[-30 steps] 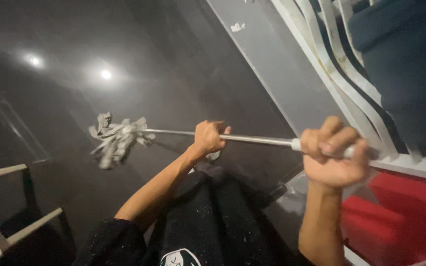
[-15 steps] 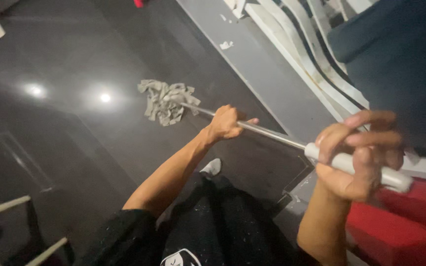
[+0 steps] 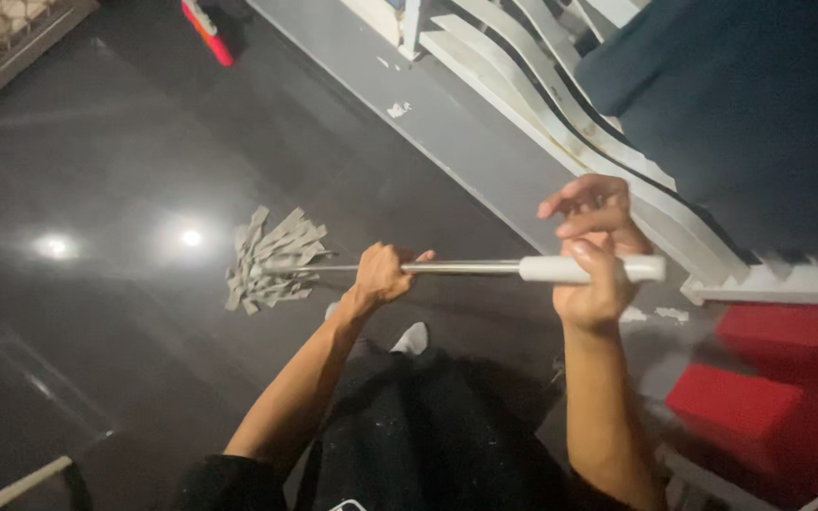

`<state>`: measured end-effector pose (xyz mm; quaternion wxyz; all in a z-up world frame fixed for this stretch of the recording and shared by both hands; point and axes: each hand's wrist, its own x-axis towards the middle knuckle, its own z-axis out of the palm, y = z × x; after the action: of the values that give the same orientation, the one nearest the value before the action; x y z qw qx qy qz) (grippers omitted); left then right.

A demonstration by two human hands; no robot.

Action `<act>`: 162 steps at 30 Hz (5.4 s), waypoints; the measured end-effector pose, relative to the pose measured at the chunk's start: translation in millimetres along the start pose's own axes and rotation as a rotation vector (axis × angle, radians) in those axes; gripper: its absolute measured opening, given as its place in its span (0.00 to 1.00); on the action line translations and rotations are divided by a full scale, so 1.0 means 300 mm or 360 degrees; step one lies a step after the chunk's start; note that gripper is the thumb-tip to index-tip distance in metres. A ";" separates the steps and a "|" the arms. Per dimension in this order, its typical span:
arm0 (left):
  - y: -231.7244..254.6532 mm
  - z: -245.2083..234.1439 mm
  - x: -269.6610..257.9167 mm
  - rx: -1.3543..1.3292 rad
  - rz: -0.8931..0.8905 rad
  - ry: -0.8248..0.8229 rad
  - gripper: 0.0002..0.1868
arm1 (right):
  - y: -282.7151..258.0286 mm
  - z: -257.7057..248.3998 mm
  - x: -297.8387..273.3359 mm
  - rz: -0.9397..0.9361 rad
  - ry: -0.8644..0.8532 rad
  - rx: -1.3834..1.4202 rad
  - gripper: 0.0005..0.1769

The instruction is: The person mops a dark tiled floor using a mop with a long handle, moving it in a back-and-forth motion near a window and a white railing.

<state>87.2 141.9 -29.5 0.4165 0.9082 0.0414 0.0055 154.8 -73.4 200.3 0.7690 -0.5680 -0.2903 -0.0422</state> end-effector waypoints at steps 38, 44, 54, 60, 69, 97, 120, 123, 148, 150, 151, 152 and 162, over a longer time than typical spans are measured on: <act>-0.377 -0.360 0.238 0.0042 0.0178 -0.0233 0.37 | 0.298 0.381 0.243 0.0234 0.0098 0.0613 0.12; -0.486 -0.378 0.114 -0.0057 0.0136 -0.0176 0.31 | 0.397 0.428 0.119 0.0277 0.0042 0.0647 0.12; -0.261 -0.337 0.368 -0.0036 0.0535 -0.0423 0.35 | 0.066 0.439 0.115 0.0023 0.0184 0.0351 0.07; -0.167 -0.305 0.562 -0.0254 0.0822 -0.0435 0.22 | 0.072 0.422 0.167 -0.0230 0.0087 0.0315 0.19; -0.268 -0.310 0.526 -0.0213 0.0808 -0.0353 0.28 | 0.220 0.293 0.195 -0.0010 0.0248 0.0419 0.18; -0.314 -0.177 0.694 -0.0124 0.0782 -0.0194 0.21 | 0.188 0.377 0.312 -0.0184 0.0191 0.0113 0.18; -0.348 -0.306 0.416 0.0080 0.0231 -0.0091 0.29 | 0.266 0.388 0.405 0.0289 0.0312 0.0318 0.19; -0.306 -0.336 0.484 0.0028 0.0194 -0.0215 0.30 | 0.192 0.423 0.389 0.0138 0.0229 0.0167 0.18; -0.618 -0.262 0.504 0.0264 0.0069 -0.0245 0.15 | 0.488 0.412 0.471 0.0375 0.0506 0.0553 0.19; -0.599 -0.253 0.543 0.0262 0.0259 -0.0112 0.15 | 0.438 0.411 0.472 0.0265 0.0434 0.0502 0.19; -0.583 -0.250 0.562 0.0226 0.0468 0.0040 0.15 | 0.409 0.411 0.472 0.0228 0.0420 0.0454 0.19; -0.564 -0.250 0.582 0.0190 0.0676 0.0193 0.15 | 0.376 0.411 0.473 0.0190 0.0406 0.0406 0.19; -0.326 -0.335 0.775 -0.0155 0.0521 -0.0150 0.21 | 0.233 0.512 0.409 -0.0153 0.0191 -0.0056 0.17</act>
<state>307.3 299.9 -43.6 0.4549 0.8809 -0.1269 0.0325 222.8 121.7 230.3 0.7719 -0.5633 -0.2700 -0.1181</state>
